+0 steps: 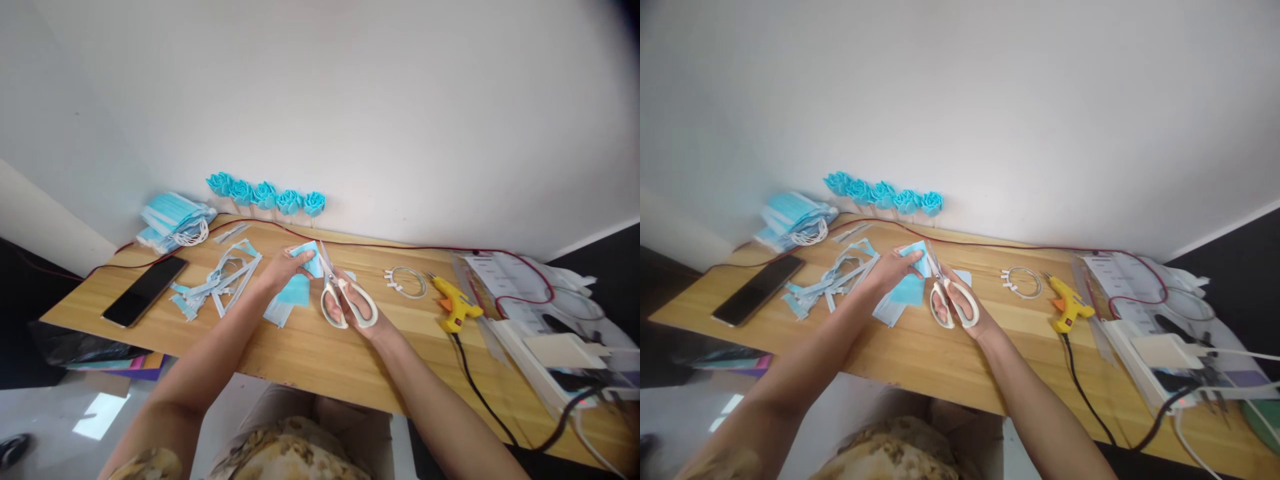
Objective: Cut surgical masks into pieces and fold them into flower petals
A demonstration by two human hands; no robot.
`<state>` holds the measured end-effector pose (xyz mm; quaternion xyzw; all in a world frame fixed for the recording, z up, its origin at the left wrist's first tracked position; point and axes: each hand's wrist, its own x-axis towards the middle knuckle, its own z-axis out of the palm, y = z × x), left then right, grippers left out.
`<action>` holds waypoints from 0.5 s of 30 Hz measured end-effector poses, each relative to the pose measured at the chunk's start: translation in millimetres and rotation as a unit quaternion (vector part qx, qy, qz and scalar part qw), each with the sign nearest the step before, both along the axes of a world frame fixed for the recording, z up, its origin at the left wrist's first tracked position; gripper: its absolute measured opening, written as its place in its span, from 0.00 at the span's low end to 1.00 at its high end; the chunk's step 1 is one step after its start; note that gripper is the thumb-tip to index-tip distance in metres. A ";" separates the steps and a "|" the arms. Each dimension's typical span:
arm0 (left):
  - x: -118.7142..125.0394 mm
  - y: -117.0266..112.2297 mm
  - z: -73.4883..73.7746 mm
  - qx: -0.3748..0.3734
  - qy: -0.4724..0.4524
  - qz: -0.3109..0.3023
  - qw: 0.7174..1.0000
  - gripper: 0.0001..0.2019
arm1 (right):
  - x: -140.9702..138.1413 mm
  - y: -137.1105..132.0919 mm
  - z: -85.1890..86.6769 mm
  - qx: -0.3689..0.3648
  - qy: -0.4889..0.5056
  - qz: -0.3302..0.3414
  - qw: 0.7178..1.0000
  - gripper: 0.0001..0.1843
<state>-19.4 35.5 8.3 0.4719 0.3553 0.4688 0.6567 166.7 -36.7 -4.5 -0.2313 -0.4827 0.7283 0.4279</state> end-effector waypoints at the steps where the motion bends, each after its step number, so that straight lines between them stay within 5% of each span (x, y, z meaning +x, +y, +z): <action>1: 0.5 -0.7 1.2 0.000 0.001 0.006 1.000 0.22 | 0.1 -0.1 -0.2 -0.002 -0.002 0.003 1.000 0.33; 15: 1.3 -1.5 0.2 0.000 -0.001 0.005 1.000 0.22 | -0.8 0.1 1.2 0.011 -0.018 0.005 1.000 0.34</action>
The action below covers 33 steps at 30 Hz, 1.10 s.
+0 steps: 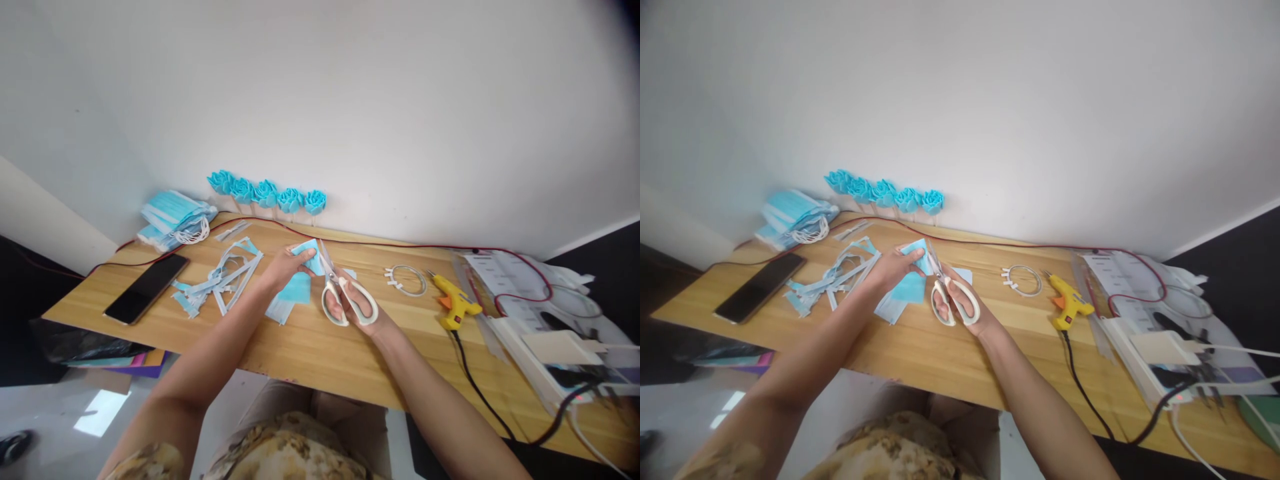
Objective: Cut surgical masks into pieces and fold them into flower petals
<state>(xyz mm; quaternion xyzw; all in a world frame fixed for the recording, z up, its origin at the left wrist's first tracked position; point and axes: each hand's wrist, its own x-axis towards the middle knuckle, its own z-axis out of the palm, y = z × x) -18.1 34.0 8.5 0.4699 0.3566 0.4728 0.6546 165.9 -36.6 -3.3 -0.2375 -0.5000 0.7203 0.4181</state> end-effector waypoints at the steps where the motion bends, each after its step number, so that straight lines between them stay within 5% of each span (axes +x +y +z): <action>1: 0.0 -0.3 -0.4 0.004 0.005 -0.010 1.000 0.22 | 0.2 0.0 -0.6 -0.004 0.001 -0.001 1.000 0.33; 7: 2.6 -2.6 -3.4 0.015 0.022 -0.065 0.998 0.22 | 0.4 2.0 -6.0 -0.018 -0.002 -0.027 0.999 0.33; 15: 5.3 0.0 -7.8 0.000 0.005 -0.033 0.999 0.23 | -4.6 -2.7 -0.1 -0.039 0.028 -0.052 0.997 0.28; 26: 1.2 0.8 -2.9 0.004 0.003 -0.042 0.999 0.22 | -4.9 -7.9 6.7 -0.052 0.014 -0.072 0.996 0.40; 33: 3.5 0.1 -2.8 -0.004 0.000 -0.030 1.000 0.23 | -5.5 -6.3 3.0 -0.051 0.020 -0.069 0.996 0.38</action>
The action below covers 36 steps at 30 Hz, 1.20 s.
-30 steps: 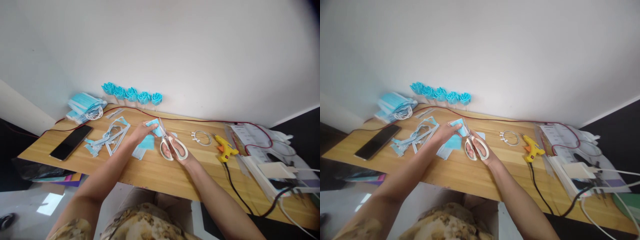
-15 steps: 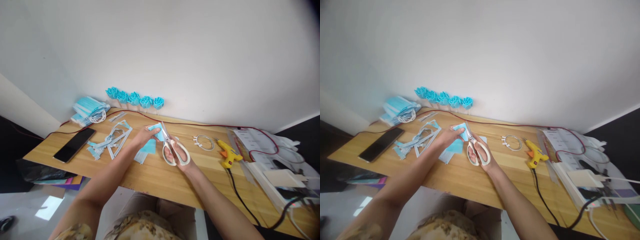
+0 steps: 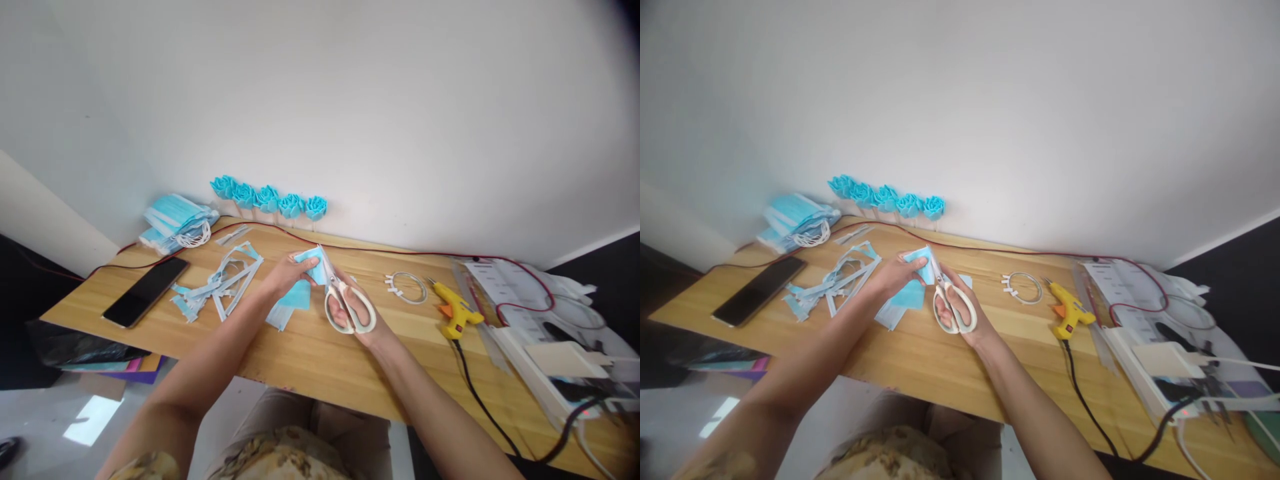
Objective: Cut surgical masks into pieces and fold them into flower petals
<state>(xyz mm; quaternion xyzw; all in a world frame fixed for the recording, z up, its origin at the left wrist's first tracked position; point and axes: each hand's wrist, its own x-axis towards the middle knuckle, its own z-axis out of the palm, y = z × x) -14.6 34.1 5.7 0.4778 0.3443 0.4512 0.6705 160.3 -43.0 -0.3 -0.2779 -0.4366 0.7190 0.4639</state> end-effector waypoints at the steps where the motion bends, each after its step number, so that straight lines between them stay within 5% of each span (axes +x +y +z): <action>1: 0.7 -0.9 0.4 0.002 0.005 -0.002 1.000 0.23 | 0.0 0.7 -1.2 0.001 0.004 0.008 1.000 0.37; 10: 11.4 -16.3 8.7 0.033 0.091 0.008 0.995 0.16 | 3.6 6.6 -2.8 -0.009 0.009 -0.002 1.000 0.35; 17: 8.5 -7.5 -4.4 0.048 0.078 0.002 0.996 0.19 | 5.4 2.0 2.3 0.041 -0.014 -0.010 0.999 0.35; 29: 7.1 -5.3 -2.5 0.014 0.027 0.054 0.998 0.21 | 18.0 18.4 2.3 0.064 0.047 -0.127 0.989 0.30; 33: 6.2 -2.8 -6.1 -0.001 0.001 0.075 0.997 0.21 | 31.4 30.7 0.1 0.127 -0.027 -0.202 0.971 0.27; 36: 6.1 0.3 -9.1 -0.025 -0.032 0.087 0.995 0.21 | 49.6 26.2 10.2 0.146 -0.212 -0.274 0.927 0.29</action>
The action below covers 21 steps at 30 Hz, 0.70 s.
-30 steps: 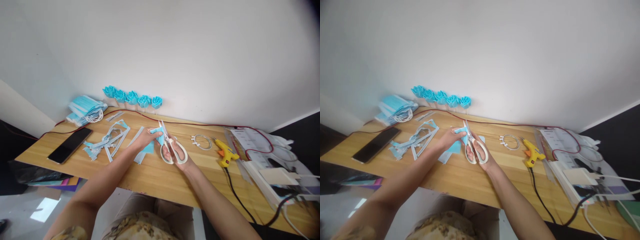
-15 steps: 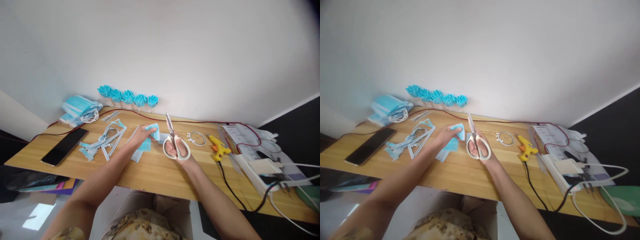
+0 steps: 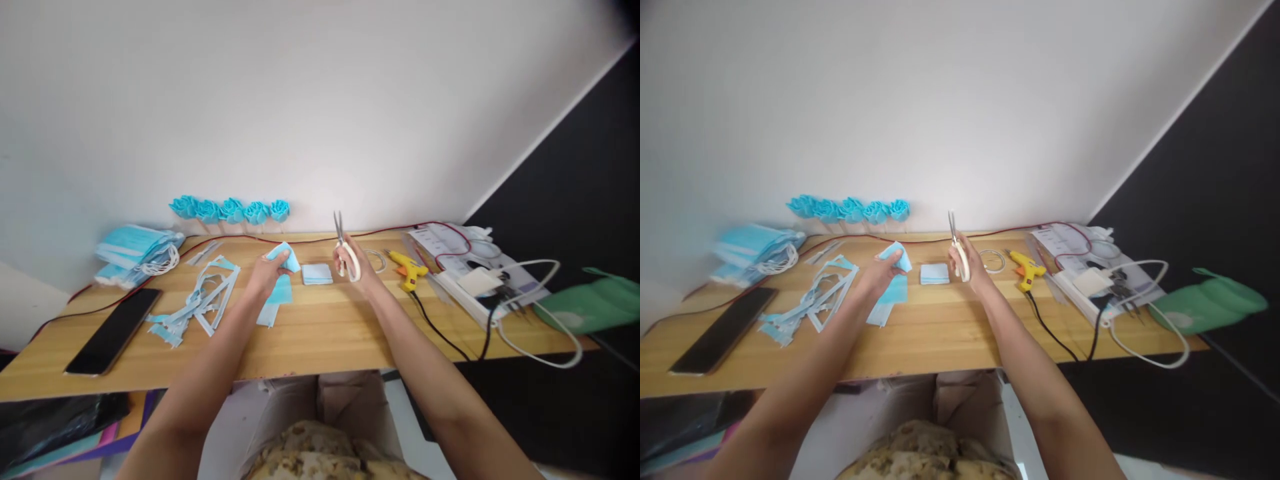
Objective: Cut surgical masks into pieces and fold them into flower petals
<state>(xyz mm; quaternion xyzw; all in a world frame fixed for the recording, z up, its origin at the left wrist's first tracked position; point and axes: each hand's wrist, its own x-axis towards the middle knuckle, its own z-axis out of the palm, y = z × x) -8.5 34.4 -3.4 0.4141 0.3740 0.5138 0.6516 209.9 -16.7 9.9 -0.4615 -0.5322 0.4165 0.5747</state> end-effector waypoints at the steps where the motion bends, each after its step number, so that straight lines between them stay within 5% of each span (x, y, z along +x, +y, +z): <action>1: 0.1 1.0 -0.9 -0.006 -0.009 0.003 1.000 0.22 | 6.5 -7.2 4.9 -0.011 -0.086 -0.027 0.996 0.29; 3: 0.1 2.7 -2.3 -0.014 -0.024 0.013 1.000 0.22 | 18.4 -30.7 14.3 -0.011 -0.290 -0.080 0.954 0.29; 6: -0.1 5.2 -3.5 -0.016 -0.049 0.028 0.998 0.21 | 33.2 -78.0 20.1 -0.048 -0.510 -0.099 0.853 0.25; 9: 0.0 7.2 -3.4 -0.013 -0.070 0.033 0.997 0.20 | 46.4 -115.0 15.4 -0.108 -0.627 -0.054 0.770 0.17; 14: 1.2 7.7 -1.8 -0.020 -0.084 0.035 0.996 0.17 | 48.5 -135.2 19.9 -0.118 -0.719 -0.057 0.682 0.16; 16: 0.7 7.9 -1.2 -0.023 -0.088 0.037 0.995 0.16 | 30.8 -144.6 28.2 -0.085 -0.718 -0.075 0.687 0.16; 18: -0.5 8.6 -0.4 -0.023 -0.096 0.044 0.994 0.15 | 0.8 -159.9 31.4 -0.030 -0.652 -0.067 0.755 0.18; 21: -2.6 9.1 1.6 -0.024 -0.111 0.055 0.992 0.15 | -55.6 -181.3 11.4 -0.007 -0.541 0.157 0.826 0.18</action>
